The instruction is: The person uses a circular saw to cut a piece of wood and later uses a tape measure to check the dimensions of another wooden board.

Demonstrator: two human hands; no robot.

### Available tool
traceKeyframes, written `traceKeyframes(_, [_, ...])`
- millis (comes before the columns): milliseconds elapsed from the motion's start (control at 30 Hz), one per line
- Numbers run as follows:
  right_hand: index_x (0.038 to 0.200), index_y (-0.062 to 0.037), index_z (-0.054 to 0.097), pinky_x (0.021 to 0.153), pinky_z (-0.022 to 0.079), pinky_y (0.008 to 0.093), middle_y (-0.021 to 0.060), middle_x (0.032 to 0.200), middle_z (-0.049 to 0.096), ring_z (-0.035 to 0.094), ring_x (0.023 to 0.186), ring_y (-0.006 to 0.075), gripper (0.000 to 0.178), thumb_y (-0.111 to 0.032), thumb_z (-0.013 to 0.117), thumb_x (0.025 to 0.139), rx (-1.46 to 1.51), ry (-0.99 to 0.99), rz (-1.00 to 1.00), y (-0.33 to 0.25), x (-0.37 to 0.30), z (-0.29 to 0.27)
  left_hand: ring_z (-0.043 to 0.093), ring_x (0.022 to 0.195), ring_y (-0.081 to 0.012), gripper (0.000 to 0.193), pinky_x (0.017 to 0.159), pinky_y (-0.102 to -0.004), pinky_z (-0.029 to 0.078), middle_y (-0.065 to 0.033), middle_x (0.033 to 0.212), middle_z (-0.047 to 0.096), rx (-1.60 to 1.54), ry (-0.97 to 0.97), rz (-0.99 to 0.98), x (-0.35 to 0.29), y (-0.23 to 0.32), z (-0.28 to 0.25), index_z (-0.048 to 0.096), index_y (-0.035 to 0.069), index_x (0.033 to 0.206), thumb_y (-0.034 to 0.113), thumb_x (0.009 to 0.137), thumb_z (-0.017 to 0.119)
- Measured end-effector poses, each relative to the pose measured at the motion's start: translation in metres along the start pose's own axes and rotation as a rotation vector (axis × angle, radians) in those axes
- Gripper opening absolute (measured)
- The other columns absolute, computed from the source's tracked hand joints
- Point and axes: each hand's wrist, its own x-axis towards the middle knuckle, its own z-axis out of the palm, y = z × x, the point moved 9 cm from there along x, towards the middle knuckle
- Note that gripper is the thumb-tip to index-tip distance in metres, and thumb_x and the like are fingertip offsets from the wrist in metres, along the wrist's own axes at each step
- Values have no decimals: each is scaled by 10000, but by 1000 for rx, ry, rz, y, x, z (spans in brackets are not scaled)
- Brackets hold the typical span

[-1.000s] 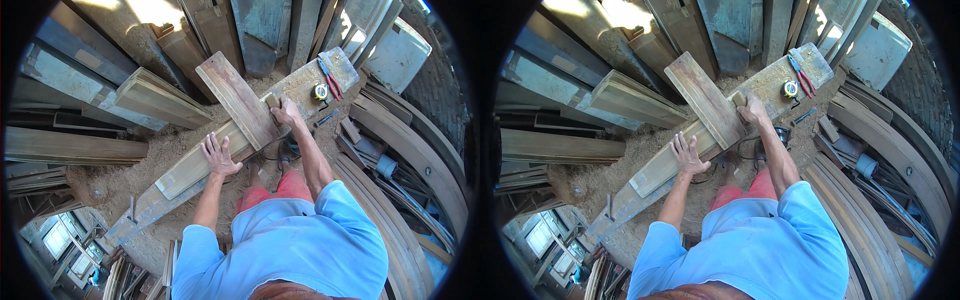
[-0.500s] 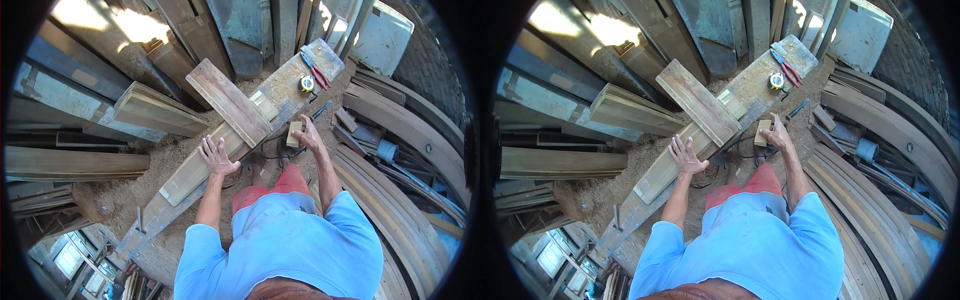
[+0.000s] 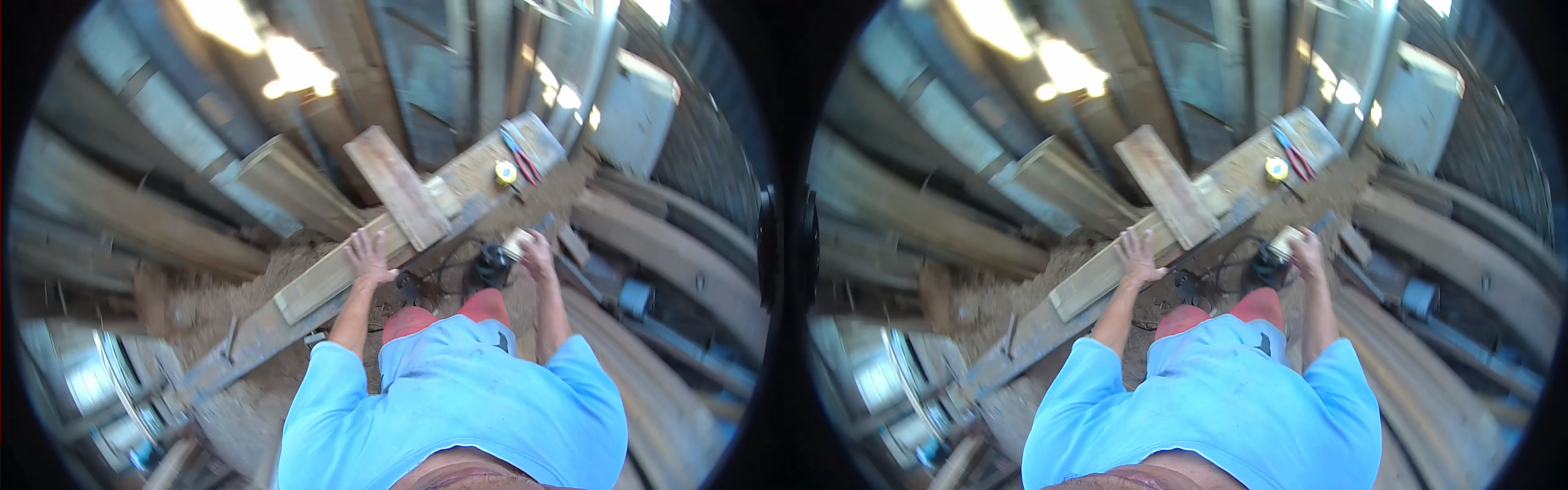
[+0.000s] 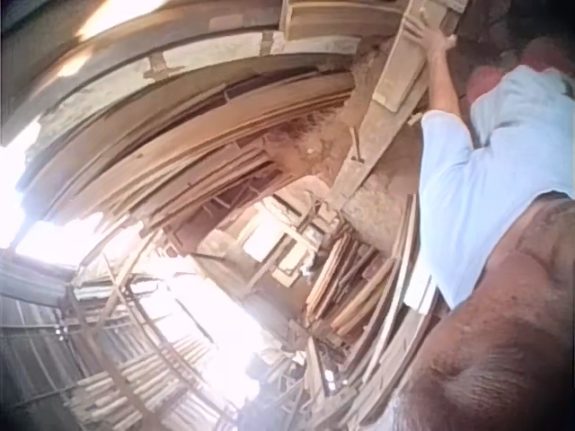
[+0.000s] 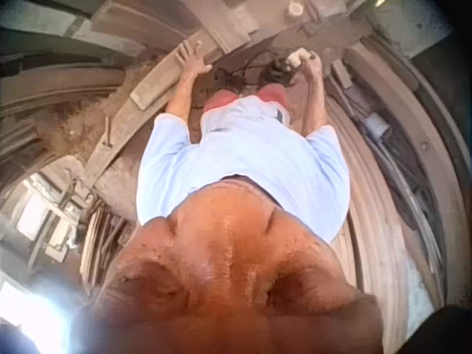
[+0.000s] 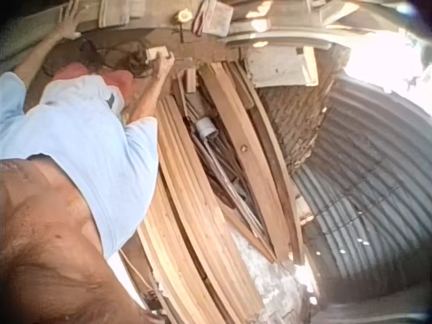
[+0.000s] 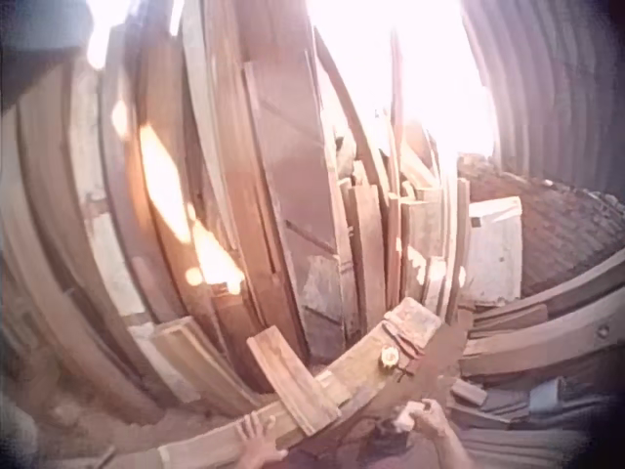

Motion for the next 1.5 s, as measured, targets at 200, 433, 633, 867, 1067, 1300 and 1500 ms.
traceKeyframes(200, [1116, -49, 716, 672, 574, 319, 79, 936, 716, 694, 835, 169, 205, -129, 561, 1009, 261, 72, 7, 38, 83, -217, 7, 1572, -493, 1086, 1216, -710, 64, -285, 1701, 43, -169, 27, 69, -18, 31, -6, 237, 171, 1638, 492, 763, 795])
traceKeyframes(433, [933, -12, 605, 580, 465, 331, 59, 816, 555, 549, 705, 175, 228, -238, 588, 940, -23, 290, 15, 2, 59, -207, 28, 1551, -532, 966, 1217, -695, 55, -342, 1667, 59, -469, 319, -271, -126, -53, 38, 259, 118, 1614, 448, 847, 745])
traceKeyframes(633, [927, -45, 603, 514, 445, 295, 31, 739, 539, 529, 608, 158, 87, -128, 621, 943, 98, 116, -47, -71, 89, -68, 200, 1517, -524, 818, 1224, -624, 203, -324, 1642, 214, -709, 309, -567, -202, -102, 153, 419, 86, 1528, 463, 862, 708])
traceKeyframes(867, [1109, -22, 621, 543, 485, 277, 47, 836, 629, 576, 638, 152, 185, -99, 657, 944, 259, -86, 31, -77, 117, 84, 456, 1388, -508, 812, 1175, -601, 310, -298, 1468, 517, -1213, -187, -787, -273, -119, 345, 490, 123, 1490, 565, 841, 695])
traceKeyframes(1067, [1201, 0, 577, 552, 515, 343, 106, 901, 654, 632, 691, 213, 347, -21, 618, 856, -317, -45, -159, -61, 27, 163, 316, 1461, -500, 896, 1167, -610, 295, -306, 1579, 331, -879, 303, -1028, -296, -134, 224, 403, 114, 1530, 526, 813, 746])
traceKeyframes(1300, [784, -33, 750, 1014, 512, 431, 214, 925, 744, 684, 1053, 324, 180, -153, 615, 783, -1877, -693, -1411, 45, 16, 298, 125, 1562, -471, 1031, 1238, -635, 131, -304, 1672, 153, -345, 469, -197, -147, -87, -29, 253, 104, 1617, 476, 805, 767])
traceKeyframes(1500, [1399, 20, 495, 1042, 505, 463, 261, 1193, 679, 634, 1181, 414, 627, -159, 680, 827, -1126, -540, -700, 26, -62, 310, 30, 1584, -454, 1061, 1271, -593, 57, -253, 1708, 105, -392, -1, -140, -41, -61, 21, 253, 152, 1639, 480, 784, 789])
